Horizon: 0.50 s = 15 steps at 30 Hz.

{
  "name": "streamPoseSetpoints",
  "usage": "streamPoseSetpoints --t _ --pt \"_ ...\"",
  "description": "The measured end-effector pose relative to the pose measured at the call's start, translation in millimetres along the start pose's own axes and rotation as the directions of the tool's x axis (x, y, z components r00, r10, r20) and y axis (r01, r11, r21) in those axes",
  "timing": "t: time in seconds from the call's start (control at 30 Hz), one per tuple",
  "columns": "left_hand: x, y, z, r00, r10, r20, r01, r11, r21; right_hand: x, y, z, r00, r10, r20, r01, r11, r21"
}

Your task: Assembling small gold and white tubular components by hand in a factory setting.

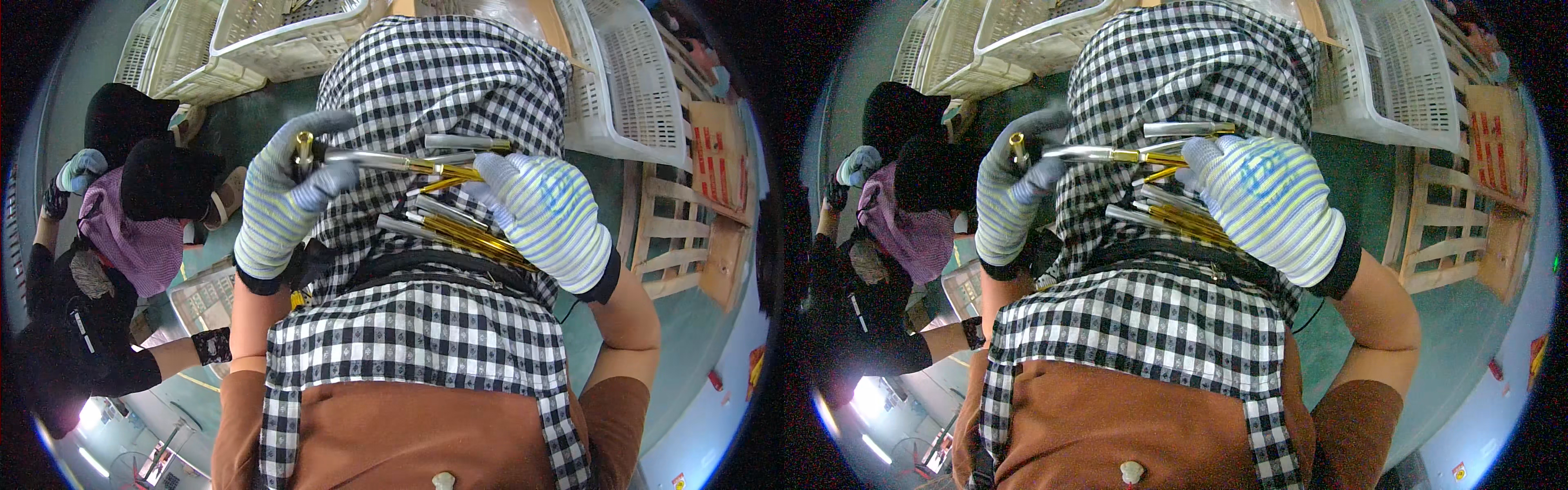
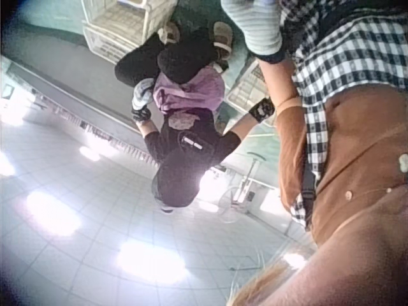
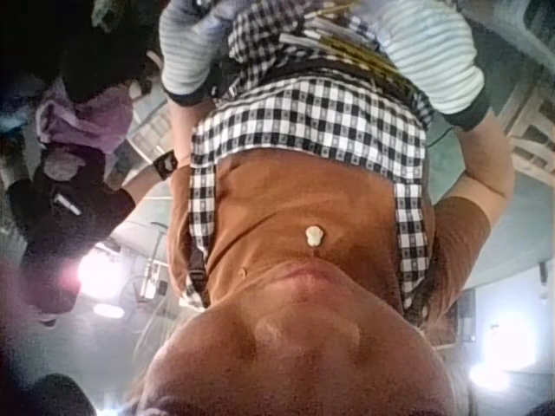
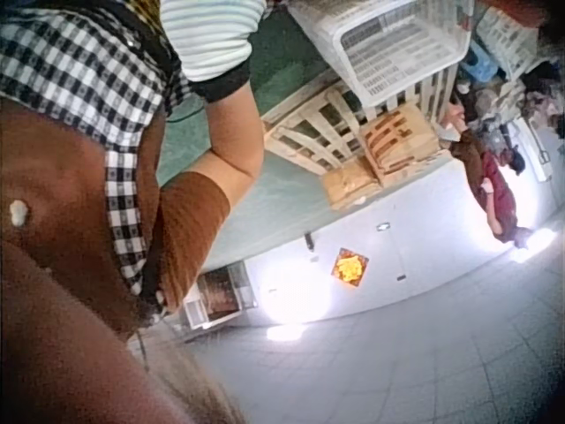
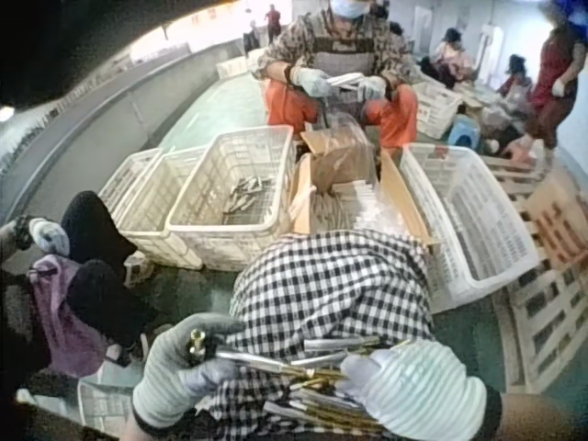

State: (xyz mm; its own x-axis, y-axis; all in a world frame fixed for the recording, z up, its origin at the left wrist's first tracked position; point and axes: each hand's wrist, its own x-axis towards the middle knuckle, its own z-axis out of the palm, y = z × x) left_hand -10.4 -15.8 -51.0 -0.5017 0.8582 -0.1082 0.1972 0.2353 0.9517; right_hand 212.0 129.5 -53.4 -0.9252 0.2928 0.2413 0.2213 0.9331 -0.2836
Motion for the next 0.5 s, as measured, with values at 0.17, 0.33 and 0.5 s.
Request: streamPoseSetpoints --t 0.17,0.33,0.5 --pt "-5 4 -5 0.992 -0.086 0.091 0.098 0.986 -0.134 3 -6 -5 1.000 0.017 -0.025 -0.016 1.000 0.025" --pt "1 6 -7 0.937 -0.345 0.051 0.347 0.936 -0.059 3 -4 -5 0.999 -0.022 0.029 0.024 0.998 -0.063" --pt "-5 1 6 0.998 0.027 -0.062 -0.044 0.955 -0.294 1 -5 0 0.991 0.098 0.090 -0.106 0.990 0.095"
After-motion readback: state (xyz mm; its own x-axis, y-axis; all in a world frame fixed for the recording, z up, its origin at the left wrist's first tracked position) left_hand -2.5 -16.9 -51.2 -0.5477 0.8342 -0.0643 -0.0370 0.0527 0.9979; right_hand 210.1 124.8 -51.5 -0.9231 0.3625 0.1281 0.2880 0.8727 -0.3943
